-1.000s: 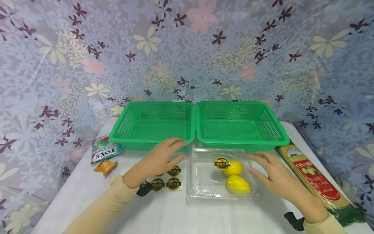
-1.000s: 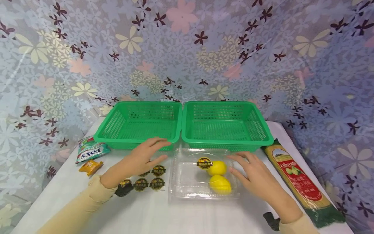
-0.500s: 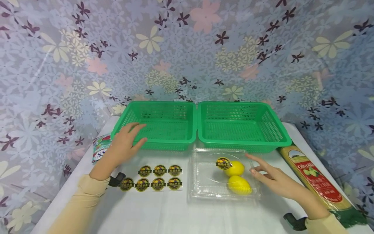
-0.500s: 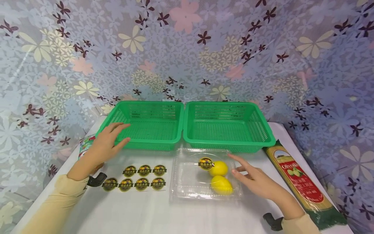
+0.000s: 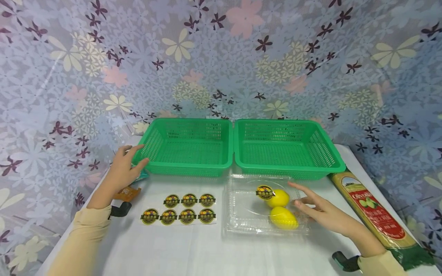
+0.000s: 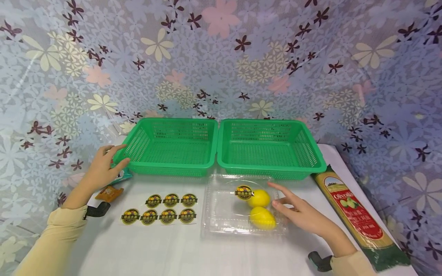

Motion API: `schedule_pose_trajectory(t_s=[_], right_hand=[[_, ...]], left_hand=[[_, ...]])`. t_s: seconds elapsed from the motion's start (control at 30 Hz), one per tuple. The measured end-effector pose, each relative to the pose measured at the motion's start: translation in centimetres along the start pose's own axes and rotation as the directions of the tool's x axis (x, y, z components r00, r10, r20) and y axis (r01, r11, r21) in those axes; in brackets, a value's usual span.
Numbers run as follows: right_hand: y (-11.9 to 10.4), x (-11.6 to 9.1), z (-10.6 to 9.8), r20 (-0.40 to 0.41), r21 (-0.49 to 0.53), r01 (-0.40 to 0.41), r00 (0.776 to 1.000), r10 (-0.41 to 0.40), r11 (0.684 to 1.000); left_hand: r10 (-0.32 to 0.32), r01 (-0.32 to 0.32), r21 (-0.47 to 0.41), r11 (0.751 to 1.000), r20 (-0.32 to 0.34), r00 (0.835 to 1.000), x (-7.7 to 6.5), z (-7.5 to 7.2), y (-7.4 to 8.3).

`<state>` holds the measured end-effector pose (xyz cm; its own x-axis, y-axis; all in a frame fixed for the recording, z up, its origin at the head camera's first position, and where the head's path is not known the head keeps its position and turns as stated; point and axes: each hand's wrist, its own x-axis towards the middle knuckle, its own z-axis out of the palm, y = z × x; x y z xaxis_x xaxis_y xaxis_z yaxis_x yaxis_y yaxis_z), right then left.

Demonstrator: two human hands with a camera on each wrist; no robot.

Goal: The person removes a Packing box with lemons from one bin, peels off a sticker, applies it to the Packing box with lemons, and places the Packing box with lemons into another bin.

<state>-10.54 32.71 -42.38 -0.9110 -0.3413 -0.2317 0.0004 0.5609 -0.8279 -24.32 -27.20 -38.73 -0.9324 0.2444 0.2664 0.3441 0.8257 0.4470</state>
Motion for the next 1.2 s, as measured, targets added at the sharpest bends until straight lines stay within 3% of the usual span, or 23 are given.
schedule_pose_trajectory(t_s=[0.13,0.47,0.7,0.93,1.2], right_hand=[[0.1,0.1,-0.1,0.003,0.020,-0.008,1.000,0.008,1.000],[0.2,0.1,-0.2,-0.004,0.034,0.069,0.998,-0.069,0.997],[0.2,0.1,-0.3,-0.006,0.048,0.101,0.995,-0.101,0.994],[0.3,0.1,-0.3,-0.006,0.076,0.108,0.994,-0.108,0.991],[0.3,0.2,0.0,-0.050,0.086,0.105,0.994,-0.101,0.991]], left_hand=[[-0.064,0.066,-0.043,0.997,0.062,0.996,0.1,0.1,-0.6],[-0.077,0.084,-0.064,0.994,0.112,0.991,0.6,0.6,-1.5],[-0.077,0.086,-0.092,0.992,0.101,0.992,0.8,1.0,-2.4],[-0.114,0.131,-0.173,0.976,0.107,0.988,0.6,1.2,-2.7],[-0.140,0.150,-0.229,0.962,0.059,0.988,0.1,1.6,-3.0]])
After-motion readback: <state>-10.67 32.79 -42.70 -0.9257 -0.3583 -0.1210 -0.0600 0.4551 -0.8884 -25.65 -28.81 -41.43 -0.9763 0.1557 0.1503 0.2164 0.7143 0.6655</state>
